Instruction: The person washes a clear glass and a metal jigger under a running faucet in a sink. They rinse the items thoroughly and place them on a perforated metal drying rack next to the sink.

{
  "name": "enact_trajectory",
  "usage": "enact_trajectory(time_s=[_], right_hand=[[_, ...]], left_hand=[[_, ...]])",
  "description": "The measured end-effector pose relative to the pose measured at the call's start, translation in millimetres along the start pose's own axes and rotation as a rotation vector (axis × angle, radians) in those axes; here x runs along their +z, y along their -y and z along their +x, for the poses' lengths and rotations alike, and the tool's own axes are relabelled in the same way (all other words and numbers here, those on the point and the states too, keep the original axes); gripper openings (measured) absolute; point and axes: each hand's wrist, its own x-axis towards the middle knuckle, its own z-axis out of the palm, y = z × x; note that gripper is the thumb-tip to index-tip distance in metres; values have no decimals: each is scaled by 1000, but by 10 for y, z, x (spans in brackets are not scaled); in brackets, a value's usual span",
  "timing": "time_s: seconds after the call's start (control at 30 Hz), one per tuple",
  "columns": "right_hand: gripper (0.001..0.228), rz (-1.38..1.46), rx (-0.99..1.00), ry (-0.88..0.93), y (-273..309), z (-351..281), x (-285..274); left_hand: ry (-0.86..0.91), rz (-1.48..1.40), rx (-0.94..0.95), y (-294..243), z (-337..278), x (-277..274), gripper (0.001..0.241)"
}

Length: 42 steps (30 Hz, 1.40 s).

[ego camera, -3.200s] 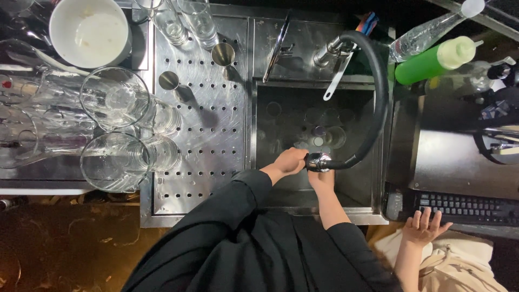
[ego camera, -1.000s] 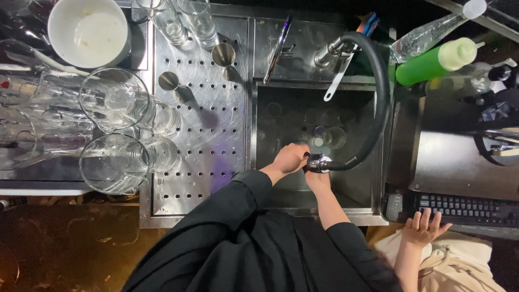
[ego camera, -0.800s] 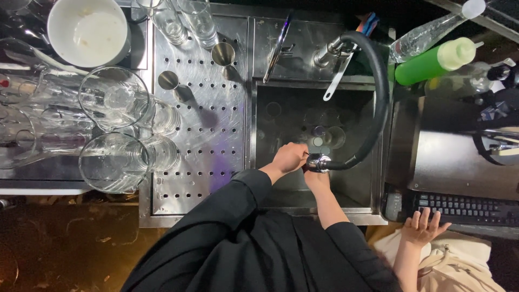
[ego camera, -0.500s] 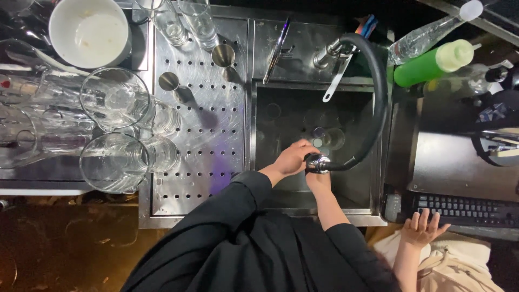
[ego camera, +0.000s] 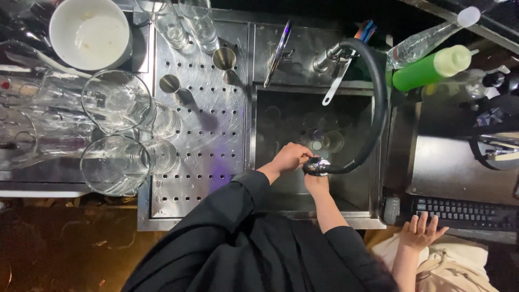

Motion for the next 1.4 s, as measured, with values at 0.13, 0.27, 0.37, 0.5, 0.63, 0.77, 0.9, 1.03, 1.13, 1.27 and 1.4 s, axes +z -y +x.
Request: enact_trajectory(time_s=[0.13, 0.27, 0.37, 0.5, 0.63, 0.77, 0.9, 1.03, 1.13, 1.27, 1.4], right_hand=[[17, 83, 33, 27, -109, -70, 273], [17, 271, 113, 82, -269, -186, 562], [17, 397, 173, 120, -384, -249, 786], [20, 586, 265, 172, -537, -236, 1083], [23, 713, 320, 206, -689, -350, 1353], [28, 898, 395, 257, -875, -472, 1600], [32, 1681, 807, 246, -332, -29, 339], [34, 1904, 983, 307, -164, 65, 51], [40, 2031, 1181, 381, -111, -21, 171], [30, 2002, 1412, 511, -42, -111, 76], [23, 2062, 1419, 542, 175, -13, -621]], left_hand=[[8, -31, 6, -35, -18, -51, 24], [-80, -211, -65, -202, -152, -146, 31], [-109, -363, -78, -219, -155, -146, 32], [-125, -290, 28, -244, -160, -57, 39], [-67, -27, -10, -376, -334, -216, 38], [103, -220, -226, -288, -240, -171, 52], [11, -524, -317, 53, -52, 79, 58], [-1, -486, -554, -108, -166, -64, 76], [131, -274, -557, -565, -446, -471, 82], [309, 104, -617, -445, -310, -422, 51], [381, 144, -595, -359, -309, -449, 35]])
